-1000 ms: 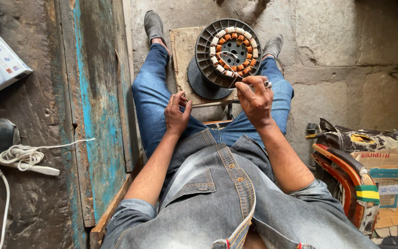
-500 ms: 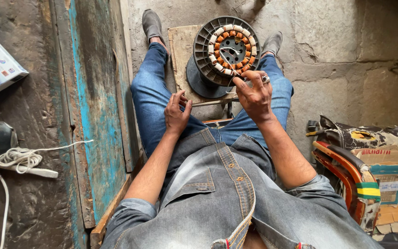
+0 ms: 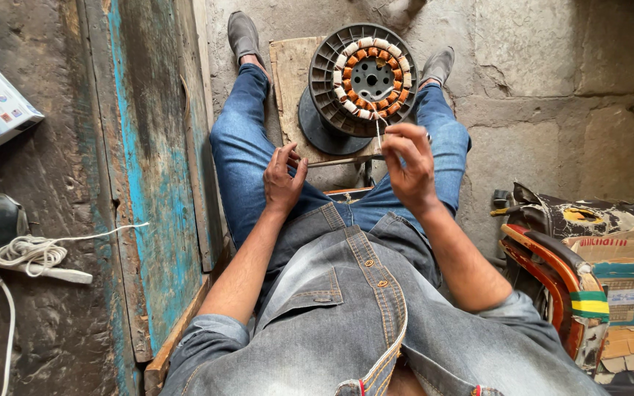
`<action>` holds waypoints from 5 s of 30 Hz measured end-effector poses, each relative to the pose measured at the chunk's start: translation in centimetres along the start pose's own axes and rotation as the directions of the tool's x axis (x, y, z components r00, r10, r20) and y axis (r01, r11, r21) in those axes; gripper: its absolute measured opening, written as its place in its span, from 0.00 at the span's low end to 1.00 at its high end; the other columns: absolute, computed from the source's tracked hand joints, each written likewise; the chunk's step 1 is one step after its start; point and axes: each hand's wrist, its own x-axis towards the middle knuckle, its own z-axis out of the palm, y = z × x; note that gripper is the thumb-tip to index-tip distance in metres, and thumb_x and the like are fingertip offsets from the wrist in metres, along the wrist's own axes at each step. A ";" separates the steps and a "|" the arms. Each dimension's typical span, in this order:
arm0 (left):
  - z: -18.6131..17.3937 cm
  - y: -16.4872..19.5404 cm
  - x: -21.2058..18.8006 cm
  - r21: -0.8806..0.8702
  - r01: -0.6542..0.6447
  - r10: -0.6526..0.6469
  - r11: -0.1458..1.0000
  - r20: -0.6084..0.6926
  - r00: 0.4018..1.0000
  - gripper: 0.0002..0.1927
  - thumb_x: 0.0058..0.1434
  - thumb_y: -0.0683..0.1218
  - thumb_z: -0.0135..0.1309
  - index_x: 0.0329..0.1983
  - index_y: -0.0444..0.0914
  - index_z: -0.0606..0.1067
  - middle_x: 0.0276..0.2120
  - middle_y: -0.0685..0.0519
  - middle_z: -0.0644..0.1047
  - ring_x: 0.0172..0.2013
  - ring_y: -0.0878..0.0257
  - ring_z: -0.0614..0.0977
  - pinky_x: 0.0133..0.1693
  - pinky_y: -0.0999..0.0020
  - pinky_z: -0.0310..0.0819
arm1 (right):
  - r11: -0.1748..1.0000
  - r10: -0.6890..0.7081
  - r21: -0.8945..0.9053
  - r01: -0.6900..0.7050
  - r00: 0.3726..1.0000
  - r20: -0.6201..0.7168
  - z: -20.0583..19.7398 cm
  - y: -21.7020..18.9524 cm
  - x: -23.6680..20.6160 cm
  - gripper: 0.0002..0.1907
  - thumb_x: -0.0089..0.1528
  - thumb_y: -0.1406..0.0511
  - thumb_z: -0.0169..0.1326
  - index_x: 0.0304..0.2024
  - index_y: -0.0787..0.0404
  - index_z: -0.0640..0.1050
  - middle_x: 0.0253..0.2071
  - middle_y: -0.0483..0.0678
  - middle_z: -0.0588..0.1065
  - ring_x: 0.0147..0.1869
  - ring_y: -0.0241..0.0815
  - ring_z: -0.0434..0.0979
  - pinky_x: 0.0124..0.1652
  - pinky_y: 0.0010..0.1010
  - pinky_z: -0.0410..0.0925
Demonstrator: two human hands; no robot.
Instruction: The person sits with a fan motor stator on their lap and ties white string around the copper coil windings, looping, pulling tight and knotting the string slot by slot around the stator to secure the coils, working around the circumference.
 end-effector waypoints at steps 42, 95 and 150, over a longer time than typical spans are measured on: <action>9.0 8.1 0.7 -0.712 0.405 -0.188 0.574 0.366 0.911 0.05 0.65 0.42 0.57 0.40 0.34 0.77 0.33 0.57 0.80 0.34 0.71 0.78 0.40 0.74 0.74 | 0.548 0.663 0.575 -0.608 0.735 0.145 2.8 4.0 -3.3 0.05 0.66 0.72 0.58 0.44 0.65 0.77 0.38 0.43 0.77 0.39 0.29 0.74 0.40 0.20 0.68; 8.4 9.3 0.8 -0.635 0.768 0.089 0.083 0.772 0.629 0.20 0.68 0.48 0.55 0.60 0.35 0.72 0.48 0.51 0.81 0.47 0.67 0.83 0.47 0.71 0.79 | -0.022 0.266 0.821 -0.571 0.788 0.555 -10.0 -0.9 -10.9 0.10 0.70 0.63 0.56 0.45 0.63 0.84 0.55 0.63 0.76 0.51 0.52 0.77 0.48 0.39 0.70; 8.0 6.1 -1.4 -0.648 0.757 -0.212 0.083 0.731 0.649 0.05 0.66 0.45 0.57 0.38 0.39 0.76 0.32 0.54 0.80 0.32 0.68 0.79 0.36 0.74 0.73 | -0.059 0.732 0.663 -0.746 0.419 0.537 -4.3 0.3 -8.3 0.10 0.73 0.64 0.47 0.43 0.64 0.75 0.23 0.45 0.69 0.25 0.34 0.64 0.29 0.26 0.60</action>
